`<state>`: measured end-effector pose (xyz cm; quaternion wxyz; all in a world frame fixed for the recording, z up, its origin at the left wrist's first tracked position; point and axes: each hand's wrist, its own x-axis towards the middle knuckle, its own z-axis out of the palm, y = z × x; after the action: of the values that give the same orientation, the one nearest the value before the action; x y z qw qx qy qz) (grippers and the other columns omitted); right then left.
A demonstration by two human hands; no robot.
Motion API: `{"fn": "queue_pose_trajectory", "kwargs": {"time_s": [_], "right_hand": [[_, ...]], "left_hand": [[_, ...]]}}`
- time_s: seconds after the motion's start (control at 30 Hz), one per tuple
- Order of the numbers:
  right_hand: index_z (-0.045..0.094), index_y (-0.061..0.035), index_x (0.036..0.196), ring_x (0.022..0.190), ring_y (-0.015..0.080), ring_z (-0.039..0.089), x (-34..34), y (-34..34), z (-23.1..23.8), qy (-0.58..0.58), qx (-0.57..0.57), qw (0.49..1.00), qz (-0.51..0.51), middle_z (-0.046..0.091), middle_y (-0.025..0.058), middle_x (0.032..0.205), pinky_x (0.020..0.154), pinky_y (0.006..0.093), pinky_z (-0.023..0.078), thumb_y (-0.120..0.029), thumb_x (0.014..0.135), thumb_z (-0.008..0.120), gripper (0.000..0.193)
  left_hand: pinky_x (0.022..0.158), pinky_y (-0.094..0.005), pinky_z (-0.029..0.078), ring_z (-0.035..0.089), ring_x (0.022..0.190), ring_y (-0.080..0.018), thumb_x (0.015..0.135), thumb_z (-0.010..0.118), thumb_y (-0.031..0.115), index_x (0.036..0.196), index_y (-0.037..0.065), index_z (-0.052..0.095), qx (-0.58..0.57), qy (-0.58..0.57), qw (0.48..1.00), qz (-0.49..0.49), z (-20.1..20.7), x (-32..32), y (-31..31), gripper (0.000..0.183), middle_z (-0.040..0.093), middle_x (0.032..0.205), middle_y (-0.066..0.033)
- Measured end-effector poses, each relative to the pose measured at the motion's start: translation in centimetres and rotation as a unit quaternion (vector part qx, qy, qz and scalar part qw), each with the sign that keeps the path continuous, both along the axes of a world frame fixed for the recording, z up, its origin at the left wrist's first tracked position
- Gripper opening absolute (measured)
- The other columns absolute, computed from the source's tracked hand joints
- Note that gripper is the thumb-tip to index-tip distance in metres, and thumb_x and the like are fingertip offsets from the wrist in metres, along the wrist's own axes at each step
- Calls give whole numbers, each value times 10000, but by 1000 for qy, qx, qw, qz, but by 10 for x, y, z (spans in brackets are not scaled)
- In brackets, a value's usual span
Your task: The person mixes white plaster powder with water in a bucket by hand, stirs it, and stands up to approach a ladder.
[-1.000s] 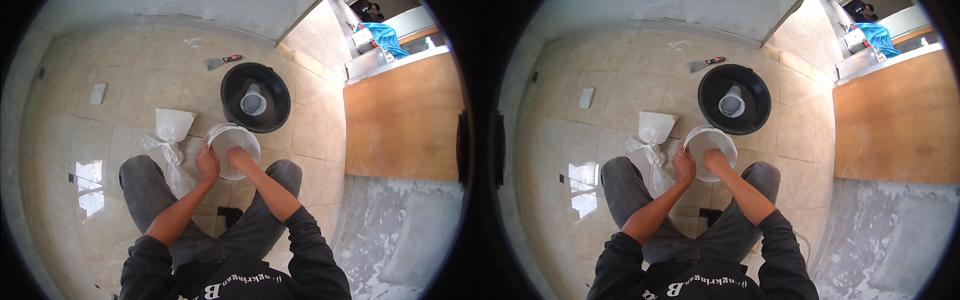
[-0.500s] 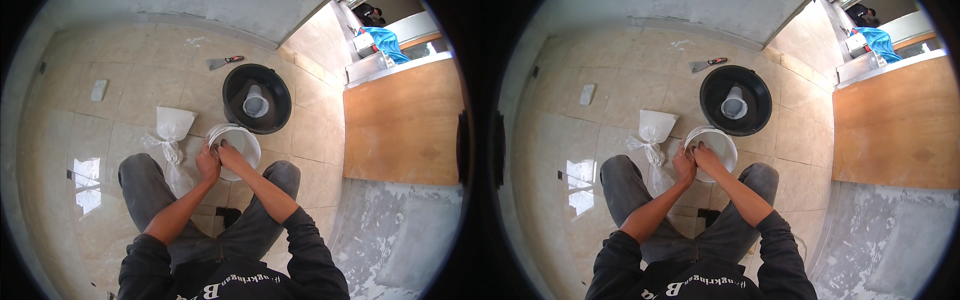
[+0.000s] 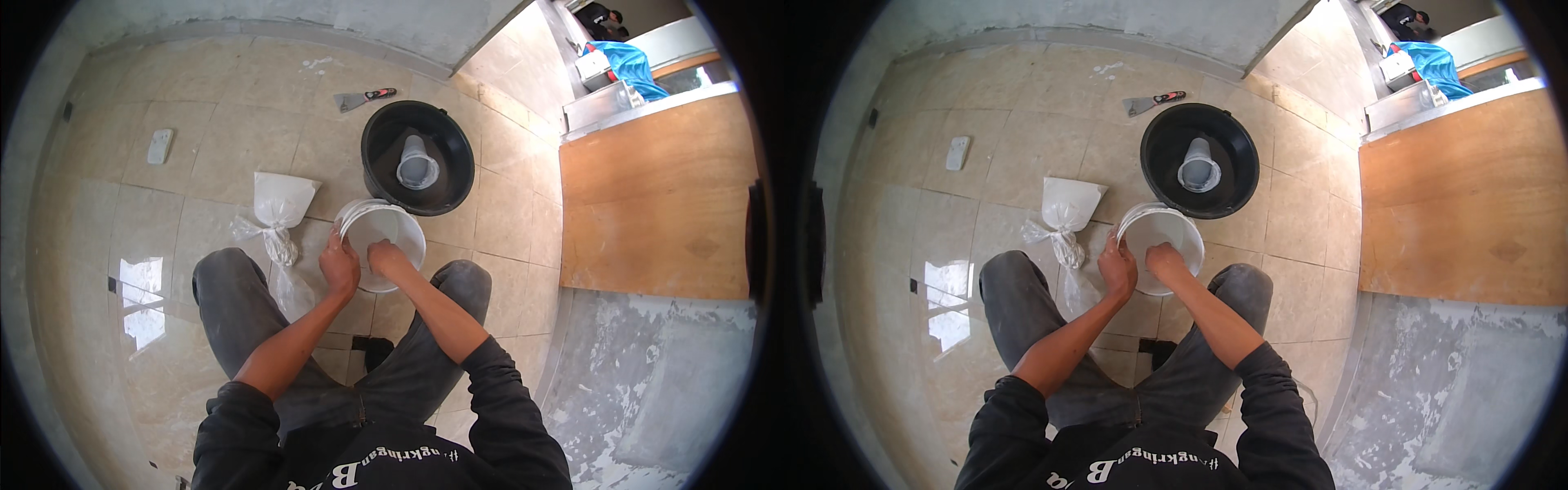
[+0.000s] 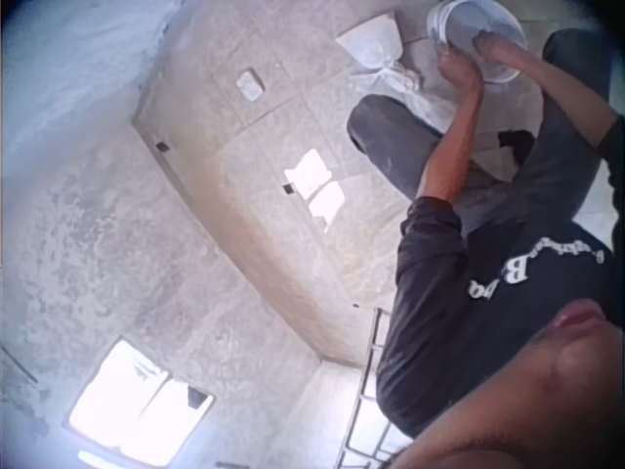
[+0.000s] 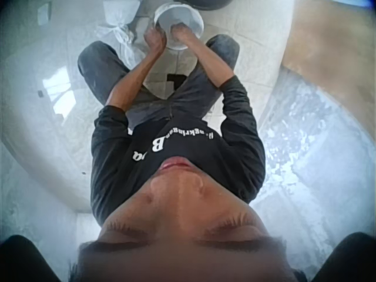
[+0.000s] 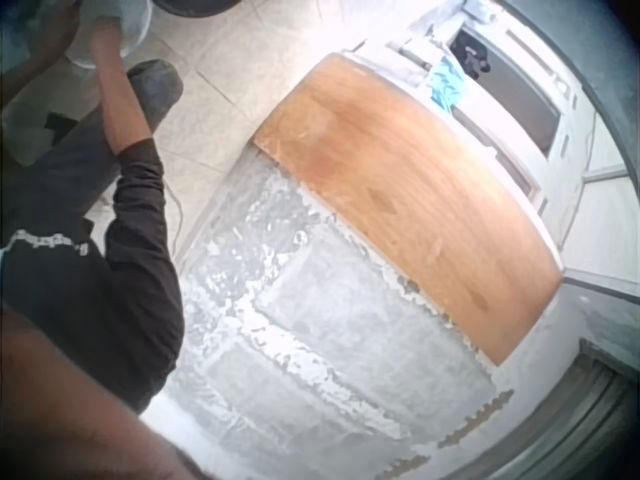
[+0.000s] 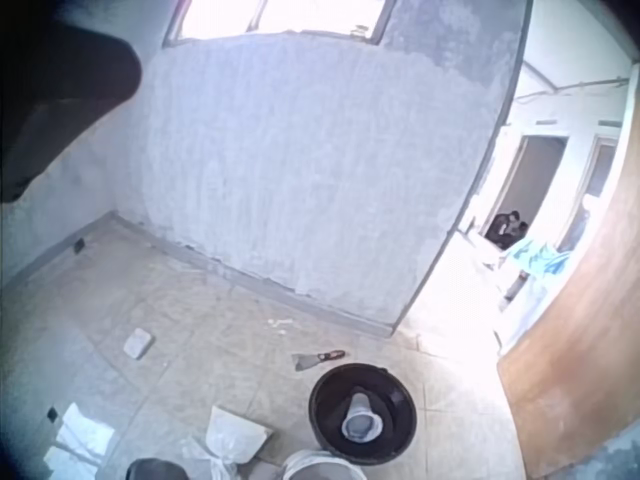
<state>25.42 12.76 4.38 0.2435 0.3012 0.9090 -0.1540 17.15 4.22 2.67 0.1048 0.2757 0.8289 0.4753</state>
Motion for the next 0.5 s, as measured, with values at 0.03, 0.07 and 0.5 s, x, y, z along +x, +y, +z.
{"fn": "queue_pose_trajectory", "kwargs": {"time_s": [0.03, 0.07, 0.5], "right_hand": [[676, 11, 820, 858, 341, 639, -3, 3, 10, -6, 0, 999, 38, 648, 229, 884, 721, 424, 531, -60, 780, 523, 173], [675, 15, 806, 846, 343, 641, -5, 7, 15, -10, -1, 997, 77, 651, 236, 872, 714, 426, 531, -56, 776, 522, 171], [531, 52, 1107, 832, 429, 612, -11, -6, -1, 131, -62, 989, -23, 462, 318, 1175, 763, 460, 507, -46, 776, 516, 346]], "left_hand": [[680, -449, 492, 621, 804, -400, 853, 514, 56, 1179, 37, 562, 0, -7, 1000, -3, 1, 0, 0, 330, 616, 1006, -249], [674, -448, 491, 623, 796, -398, 853, 514, 57, 1178, 36, 562, -1, -12, 1000, -5, 4, 0, -1, 330, 619, 993, -249], [649, -441, 493, 628, 755, -390, 858, 522, 73, 1157, 20, 578, 17, -1, 1000, 2, 3, 1, -1, 309, 631, 954, -238]]}}
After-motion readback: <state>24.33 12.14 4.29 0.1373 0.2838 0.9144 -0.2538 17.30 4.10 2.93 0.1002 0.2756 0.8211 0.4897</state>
